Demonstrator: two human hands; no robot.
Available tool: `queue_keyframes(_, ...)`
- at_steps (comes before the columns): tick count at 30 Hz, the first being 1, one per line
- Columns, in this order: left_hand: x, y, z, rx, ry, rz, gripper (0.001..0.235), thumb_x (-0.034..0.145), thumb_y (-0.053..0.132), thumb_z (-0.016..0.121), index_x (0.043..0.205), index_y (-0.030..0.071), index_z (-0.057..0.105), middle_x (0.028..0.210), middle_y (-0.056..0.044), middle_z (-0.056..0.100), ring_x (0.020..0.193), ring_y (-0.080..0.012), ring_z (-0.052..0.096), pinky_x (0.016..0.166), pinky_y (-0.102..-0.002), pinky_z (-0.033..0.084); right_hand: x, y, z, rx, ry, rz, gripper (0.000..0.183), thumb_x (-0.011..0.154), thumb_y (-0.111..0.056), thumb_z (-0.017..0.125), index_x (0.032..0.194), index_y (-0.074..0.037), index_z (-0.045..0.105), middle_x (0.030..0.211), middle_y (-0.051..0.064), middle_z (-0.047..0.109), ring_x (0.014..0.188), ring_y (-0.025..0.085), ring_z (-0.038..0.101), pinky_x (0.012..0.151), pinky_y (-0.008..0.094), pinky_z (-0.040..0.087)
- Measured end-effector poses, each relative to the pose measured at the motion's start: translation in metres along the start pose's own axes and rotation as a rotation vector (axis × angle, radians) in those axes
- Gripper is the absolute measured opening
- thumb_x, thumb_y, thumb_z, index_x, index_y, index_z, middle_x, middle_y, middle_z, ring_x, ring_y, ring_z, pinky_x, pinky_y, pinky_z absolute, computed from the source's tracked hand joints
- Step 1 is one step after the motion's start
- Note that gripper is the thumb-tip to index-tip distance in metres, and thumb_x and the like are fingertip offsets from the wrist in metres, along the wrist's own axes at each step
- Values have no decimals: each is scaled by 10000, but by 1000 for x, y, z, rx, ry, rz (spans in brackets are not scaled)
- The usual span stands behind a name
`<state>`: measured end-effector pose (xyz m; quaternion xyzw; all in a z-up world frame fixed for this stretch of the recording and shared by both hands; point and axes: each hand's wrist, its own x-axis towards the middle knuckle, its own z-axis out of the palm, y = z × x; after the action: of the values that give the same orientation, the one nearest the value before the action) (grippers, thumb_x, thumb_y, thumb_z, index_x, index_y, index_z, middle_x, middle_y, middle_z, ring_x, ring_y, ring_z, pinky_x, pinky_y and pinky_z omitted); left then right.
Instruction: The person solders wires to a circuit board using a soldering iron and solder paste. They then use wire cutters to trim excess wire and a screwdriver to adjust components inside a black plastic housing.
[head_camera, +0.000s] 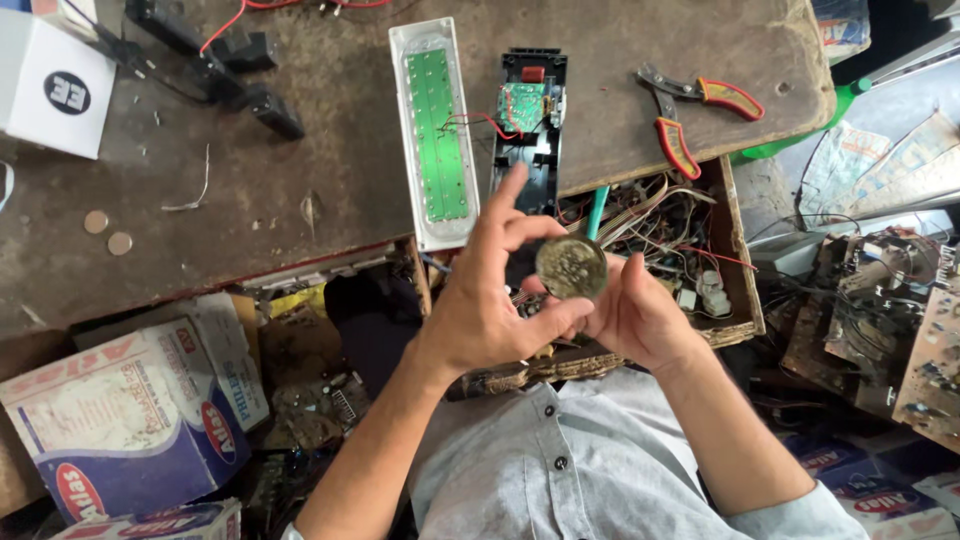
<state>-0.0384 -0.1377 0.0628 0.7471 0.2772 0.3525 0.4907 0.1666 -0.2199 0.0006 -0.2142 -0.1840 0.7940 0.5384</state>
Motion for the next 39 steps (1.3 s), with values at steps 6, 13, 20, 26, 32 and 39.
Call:
queue_keyframes(6, 21, -4, 17, 21, -119, 20, 1162, 814, 210, 923, 1665, 18, 156, 1333, -142, 672, 1228, -244, 665, 1143, -410, 509, -7, 2, -32, 48, 6, -14, 840, 956, -502, 717, 1526, 25, 398, 1336, 239, 624, 1177, 259, 672, 969, 380, 566)
queue_keyframes(13, 50, -43, 5, -104, 367, -218, 873, 886, 185, 854, 1561, -32, 344, 1179, -129, 650, 954, -155, 633, 769, -250, 546, 1, -25, -56, -299, 99, -294, 762, 896, -193, 865, 1534, -52, 473, 1405, 215, 611, 1249, 264, 651, 1102, 379, 544)
queue_keyframes(20, 94, -84, -9, -342, 272, -589, 444, 917, 148, 762, 1296, -34, 619, 729, -38, 654, 534, -67, 558, 394, -207, 392, 53, -68, -64, -598, 230, -508, 700, 883, 133, 767, 1448, -72, 409, 1510, 155, 583, 1353, 207, 629, 1134, 363, 511)
queue_keyframes(26, 111, -88, 10, 5, 264, -314, 160, 972, 163, 776, 1002, 6, 774, 799, 11, 708, 690, -30, 590, 622, -205, 489, 86, -71, -64, -655, 324, -467, 736, 916, 146, 728, 1550, 13, 379, 1382, 100, 607, 1293, 175, 622, 1113, 353, 528)
queue_keyframes(32, 114, -78, 20, 176, 272, -193, 131, 940, 143, 740, 934, 12, 735, 945, -1, 692, 637, -50, 607, 594, -222, 502, 92, -62, -69, -554, 276, -445, 731, 933, 147, 714, 1560, 8, 365, 1393, 107, 598, 1299, 173, 618, 1138, 344, 550)
queue_keyframes(39, 120, -72, 27, 188, 231, -160, 90, 970, 89, 719, 953, 1, 720, 814, -40, 766, 682, -72, 720, 619, -238, 576, 94, -58, -74, -592, 265, -468, 700, 922, 165, 722, 1508, 9, 371, 1378, 116, 586, 1278, 182, 628, 1122, 350, 566)
